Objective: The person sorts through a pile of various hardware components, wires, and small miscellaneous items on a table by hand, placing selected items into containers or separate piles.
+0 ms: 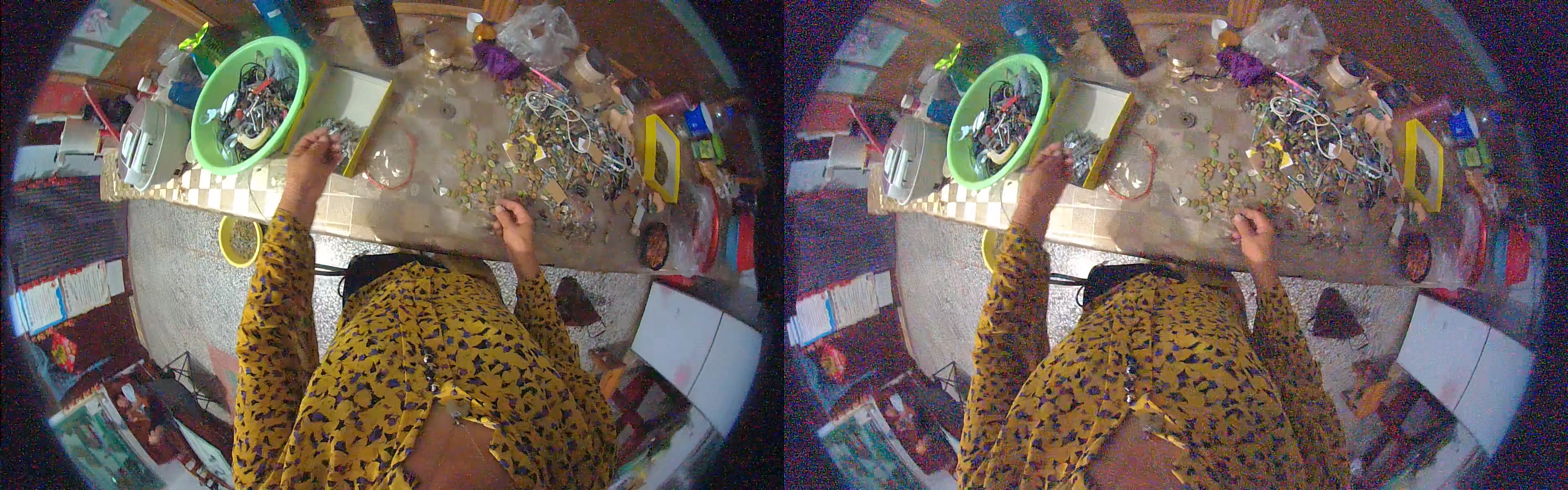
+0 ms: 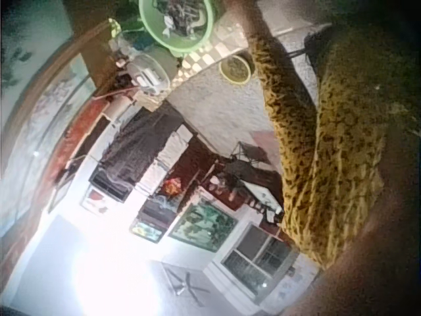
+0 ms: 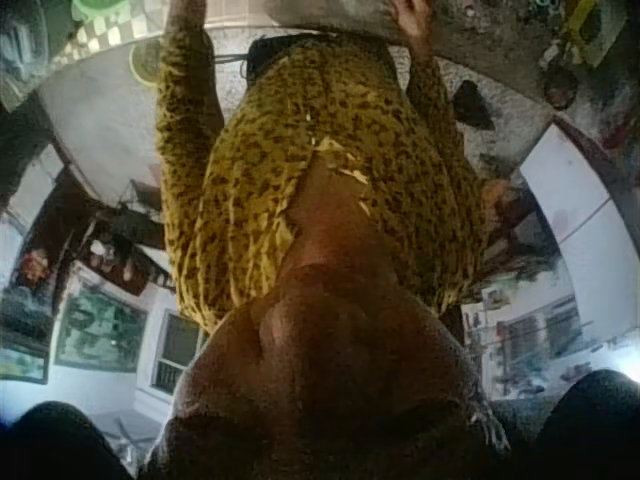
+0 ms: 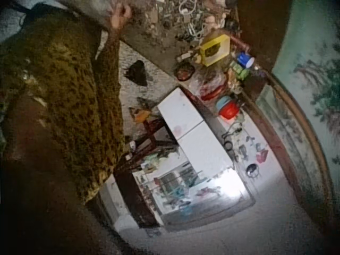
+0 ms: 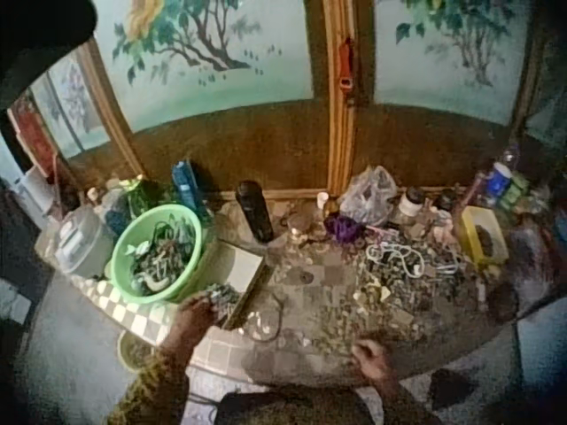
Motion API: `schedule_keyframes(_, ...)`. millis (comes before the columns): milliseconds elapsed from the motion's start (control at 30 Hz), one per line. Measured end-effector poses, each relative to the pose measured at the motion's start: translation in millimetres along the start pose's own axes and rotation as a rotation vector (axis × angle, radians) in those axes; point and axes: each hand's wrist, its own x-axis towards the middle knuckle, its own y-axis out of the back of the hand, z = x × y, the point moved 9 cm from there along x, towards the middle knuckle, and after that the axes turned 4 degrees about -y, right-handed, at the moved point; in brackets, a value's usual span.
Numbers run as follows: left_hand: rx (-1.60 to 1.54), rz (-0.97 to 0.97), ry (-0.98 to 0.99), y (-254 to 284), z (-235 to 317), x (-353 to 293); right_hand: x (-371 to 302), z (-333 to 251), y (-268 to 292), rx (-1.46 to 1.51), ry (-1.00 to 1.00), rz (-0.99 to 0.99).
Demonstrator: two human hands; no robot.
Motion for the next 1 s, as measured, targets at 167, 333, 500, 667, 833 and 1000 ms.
schedule_keyframes(167, 0.208, 0.005, -0.179, 66, 67, 44, -11, 25, 12, -0.062, 0.054, 0.086)
schedule_keyframes(333, 0.549, 0.303, -0.254, 136, 103, 71, -39, 33, 24, -0.027, -0.051, 0.113)
schedule_keyframes(500, 1.399, 0.405, -0.520, 131, 138, 70, -49, 37, 41, -0.107, -0.066, 0.214)
schedule_keyframes(667, 1.680, 0.297, -0.670, 122, 131, 74, -37, 27, 44, -0.143, 0.037, 0.238)
schedule_keyframes(833, 1.747, 0.292, -0.593, 141, 131, 83, -26, 16, 41, -0.093, 0.026, 0.241)
schedule_keyframes(1000, 1.856, 0.294, -0.668, 124, 141, 74, -12, 24, 52, 0.001, -0.043, 0.161)
